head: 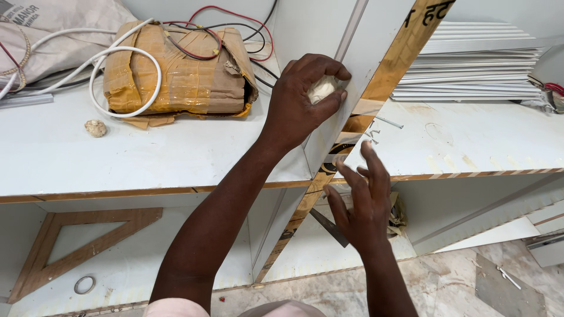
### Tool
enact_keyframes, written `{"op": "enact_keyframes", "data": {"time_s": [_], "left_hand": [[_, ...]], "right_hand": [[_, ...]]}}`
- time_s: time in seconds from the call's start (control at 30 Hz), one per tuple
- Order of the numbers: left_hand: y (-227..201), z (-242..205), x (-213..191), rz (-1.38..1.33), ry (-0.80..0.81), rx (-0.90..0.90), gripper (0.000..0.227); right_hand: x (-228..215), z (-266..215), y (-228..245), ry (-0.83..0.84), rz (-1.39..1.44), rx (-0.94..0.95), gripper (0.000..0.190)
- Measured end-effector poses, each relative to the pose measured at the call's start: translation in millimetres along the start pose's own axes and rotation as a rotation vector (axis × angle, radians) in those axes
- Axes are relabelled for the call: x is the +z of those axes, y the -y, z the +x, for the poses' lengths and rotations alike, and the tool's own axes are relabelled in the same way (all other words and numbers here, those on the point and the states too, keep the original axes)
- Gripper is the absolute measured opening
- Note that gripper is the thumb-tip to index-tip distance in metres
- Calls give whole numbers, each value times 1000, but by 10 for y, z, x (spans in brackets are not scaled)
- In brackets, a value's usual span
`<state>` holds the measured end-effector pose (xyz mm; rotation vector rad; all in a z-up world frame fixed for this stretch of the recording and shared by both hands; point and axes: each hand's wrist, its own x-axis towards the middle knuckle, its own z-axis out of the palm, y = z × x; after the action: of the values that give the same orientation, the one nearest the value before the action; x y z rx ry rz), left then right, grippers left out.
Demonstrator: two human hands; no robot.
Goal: The person sits on the floor and applies white adhesive tape to the edges of a white cabinet. They tear off pieces of tape and press them along the vertical and horizontal edges of the cabinet structure.
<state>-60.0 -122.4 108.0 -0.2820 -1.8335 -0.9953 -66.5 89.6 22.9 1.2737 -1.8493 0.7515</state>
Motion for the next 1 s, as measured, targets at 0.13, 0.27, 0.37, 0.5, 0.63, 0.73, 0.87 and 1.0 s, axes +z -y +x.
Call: {"op": "enact_keyframes", "data": {"time_s": [0.13, 0.27, 0.37, 0.5, 0.63, 0.73, 0.87, 1.0], "left_hand": [[-6, -7, -9, -18, 13, 0, 21], [-25, -19, -16, -1, 5, -40, 20], [-40, -22, 16, 10, -49, 0, 24], [-41, -2, 76, 30, -140, 77, 18], [3, 82, 70, 162, -174, 221, 15], [9, 127, 43, 271, -175, 320, 16], [-8, 200, 24, 337, -169, 385, 16], [-29, 169, -28, 280, -87, 310, 16]], "right_hand": [[20, 202, 35, 27, -70, -30, 55], [-54, 244, 74, 33, -58, -48, 52], [-82, 250, 74, 50, -63, -45, 50], [-81, 254, 62, 53, -70, -50, 48], [-70, 244, 60, 67, -72, -41, 49], [-57, 240, 87, 68, -90, -29, 51], [-37, 232, 114, 60, -103, -40, 51], [-51, 204, 100, 59, -70, -23, 49]]}}
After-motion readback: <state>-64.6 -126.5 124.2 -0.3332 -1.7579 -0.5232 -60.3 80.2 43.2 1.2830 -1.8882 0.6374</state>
